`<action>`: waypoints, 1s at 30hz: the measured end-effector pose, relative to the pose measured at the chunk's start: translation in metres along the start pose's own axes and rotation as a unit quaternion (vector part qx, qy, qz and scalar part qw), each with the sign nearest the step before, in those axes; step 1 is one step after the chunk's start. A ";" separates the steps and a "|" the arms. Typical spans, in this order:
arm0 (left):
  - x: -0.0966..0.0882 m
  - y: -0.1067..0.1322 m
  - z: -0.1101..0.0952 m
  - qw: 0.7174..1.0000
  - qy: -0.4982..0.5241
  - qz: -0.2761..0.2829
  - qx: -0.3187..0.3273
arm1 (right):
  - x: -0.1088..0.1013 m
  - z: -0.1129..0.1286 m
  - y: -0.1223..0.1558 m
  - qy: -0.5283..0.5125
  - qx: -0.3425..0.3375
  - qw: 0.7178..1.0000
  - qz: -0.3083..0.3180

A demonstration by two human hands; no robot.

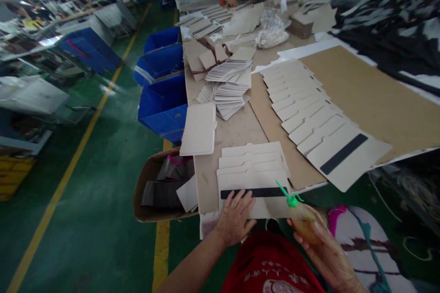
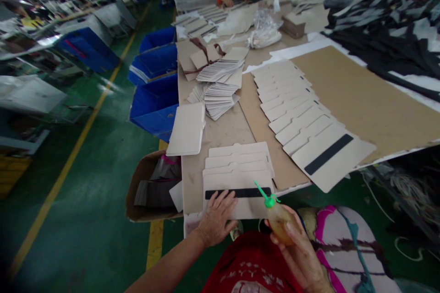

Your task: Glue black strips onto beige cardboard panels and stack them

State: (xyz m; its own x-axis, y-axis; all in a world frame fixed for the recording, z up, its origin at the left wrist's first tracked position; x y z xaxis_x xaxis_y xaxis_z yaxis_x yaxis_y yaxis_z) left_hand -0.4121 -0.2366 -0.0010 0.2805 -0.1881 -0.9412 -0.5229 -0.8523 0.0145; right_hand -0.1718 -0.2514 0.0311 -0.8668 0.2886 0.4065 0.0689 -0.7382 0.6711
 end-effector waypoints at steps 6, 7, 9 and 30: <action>-0.007 0.012 0.038 0.973 -0.028 -0.095 -0.209 | 0.002 0.001 -0.004 0.030 -0.005 0.999 -0.010; -0.005 0.013 0.038 0.973 -0.023 -0.093 -0.210 | 0.002 0.001 -0.005 0.027 -0.007 0.999 -0.017; -0.001 0.016 0.037 0.974 -0.013 -0.090 -0.209 | 0.003 0.001 -0.007 0.021 -0.010 0.999 -0.031; -0.005 0.028 0.056 0.965 0.014 -0.142 -0.220 | -0.019 0.002 -0.031 0.156 -0.100 0.967 -0.173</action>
State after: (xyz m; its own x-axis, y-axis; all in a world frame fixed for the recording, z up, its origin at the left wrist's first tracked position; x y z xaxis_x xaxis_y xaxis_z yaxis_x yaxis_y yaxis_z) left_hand -0.4735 -0.2324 -0.0150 0.3865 0.0758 -0.9191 -0.0310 -0.9950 -0.0951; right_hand -0.1569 -0.2329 0.0039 -0.9298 0.3647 -0.0493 -0.3222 -0.7419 0.5880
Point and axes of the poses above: each hand's wrist, its own y-axis away from the middle knuckle, its own x-axis out of the palm, z = x × y, the point moved 5 cm from there along -y, towards the middle knuckle, and after that the axes turned 10 degrees about y, right-handed, at the moved point
